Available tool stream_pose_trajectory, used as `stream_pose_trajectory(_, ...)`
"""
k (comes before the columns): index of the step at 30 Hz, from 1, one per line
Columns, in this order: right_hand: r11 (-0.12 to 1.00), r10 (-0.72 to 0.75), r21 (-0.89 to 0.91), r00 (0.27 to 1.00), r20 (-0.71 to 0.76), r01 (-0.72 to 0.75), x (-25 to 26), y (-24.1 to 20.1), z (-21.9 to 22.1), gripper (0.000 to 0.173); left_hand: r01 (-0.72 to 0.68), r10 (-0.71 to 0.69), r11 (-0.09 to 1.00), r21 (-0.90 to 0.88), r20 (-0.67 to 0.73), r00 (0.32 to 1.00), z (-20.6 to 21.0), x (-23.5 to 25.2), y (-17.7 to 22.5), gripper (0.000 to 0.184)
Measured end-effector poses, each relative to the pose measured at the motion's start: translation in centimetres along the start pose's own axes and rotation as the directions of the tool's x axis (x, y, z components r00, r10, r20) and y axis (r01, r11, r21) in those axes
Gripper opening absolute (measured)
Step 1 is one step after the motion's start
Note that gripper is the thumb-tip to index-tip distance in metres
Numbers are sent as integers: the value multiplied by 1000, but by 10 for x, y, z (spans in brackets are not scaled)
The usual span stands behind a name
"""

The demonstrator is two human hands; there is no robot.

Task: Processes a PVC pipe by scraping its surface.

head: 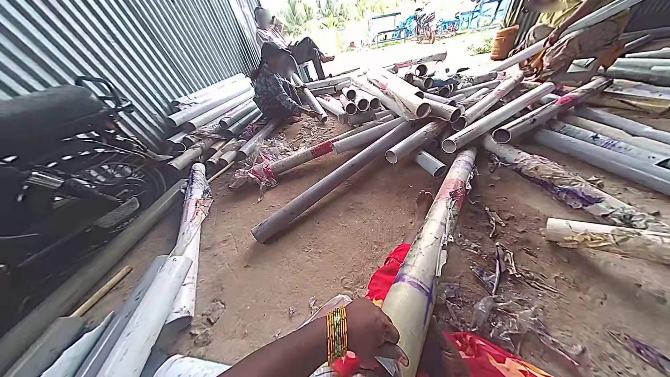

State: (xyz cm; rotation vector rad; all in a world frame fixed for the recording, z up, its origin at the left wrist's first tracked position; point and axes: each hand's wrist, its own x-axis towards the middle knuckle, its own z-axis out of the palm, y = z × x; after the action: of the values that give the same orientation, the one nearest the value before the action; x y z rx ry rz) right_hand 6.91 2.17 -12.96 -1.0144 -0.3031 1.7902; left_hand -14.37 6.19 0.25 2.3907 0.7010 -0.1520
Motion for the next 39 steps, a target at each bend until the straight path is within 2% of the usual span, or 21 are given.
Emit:
stream_pose_trajectory(2, 998, 22, -58, 999, -47, -24, 12, 10, -8, 31, 58, -59, 998, 11, 80, 995, 5, -2, -11, 52)
stream_pose_trajectory(3, 993, 11, -119, 997, -75, -20, 12, 10, -7, 35, 100, -99, 995, 0, 88, 991, 8, -4, -13, 53)
stream_pose_trajectory(5, 971, -26, -238, 994, -106, 0, 9, 6, 0, 44, 200, -200, 979, -21, 27, 979, 14, -13, -15, 54)
stream_pose_trajectory(7, 933, -47, -360, 989, -141, -8, 8, 0, 6, 50, 364, -363, 930, -56, 30, 931, 17, -19, -11, 56)
stream_pose_trajectory(9, 890, -60, -455, 984, -165, -22, 11, 0, 9, 50, 471, -471, 865, -173, 39, 881, 26, -26, -14, 58)
stream_pose_trajectory(11, 821, -104, -571, 981, -166, -10, 11, 0, 10, 55, 458, -495, 824, -333, -30, 868, 40, -32, -22, 57)
stream_pose_trajectory(13, 677, -224, -735, 963, -151, 42, 3, 0, 11, 69, 360, -466, 808, -466, -132, 875, 54, -34, -29, 52)
stream_pose_trajectory(15, 458, -379, -879, 924, -58, 133, -6, -1, 9, 76, 277, -409, 830, -483, -190, 893, 63, -32, -35, 49)
stream_pose_trajectory(16, 349, -456, -918, 890, 9, 188, -12, -1, 8, 72, 249, -366, 861, -443, -202, 908, 65, -30, -37, 51)
stream_pose_trajectory(18, 175, -606, -922, 776, 175, 345, -26, 0, 7, 50, 191, -273, 931, -312, -243, 931, 67, -26, -36, 54)
stream_pose_trajectory(19, 119, -635, -907, 733, 244, 405, -36, -1, 10, 37, 175, -243, 950, -259, -263, 934, 67, -25, -34, 55)
stream_pose_trajectory(20, 89, -624, -896, 725, 291, 436, -47, -1, 17, 29, 173, -235, 958, -229, -279, 931, 67, -25, -32, 54)
stream_pose_trajectory(23, 64, -557, -877, 746, 365, 476, -75, 11, 34, 21, 220, -280, 948, -231, -274, 920, 67, -23, -25, 55)
stream_pose_trajectory(27, 26, -470, -887, 789, 396, 461, -80, 20, 43, 54, 280, -340, 926, -253, -239, 910, 69, -21, -18, 57)
stream_pose_trajectory(29, -9, -456, -903, 802, 387, 430, -78, 18, 48, 60, 321, -391, 898, -301, -211, 896, 67, -23, -15, 57)
stream_pose_trajectory(34, -68, -438, -920, 817, 374, 385, -74, 18, 56, 59, 312, -496, 826, -470, -343, 798, 85, -30, -11, 52)
stream_pose_trajectory(36, -68, -436, -922, 820, 371, 382, -74, 19, 58, 58, 341, -528, 801, -491, -311, 790, 87, -32, -14, 51)
stream_pose_trajectory(39, -61, -395, -939, 855, 335, 340, -73, 12, 65, 65, 350, -518, 785, -511, -231, 823, 82, -32, -22, 50)
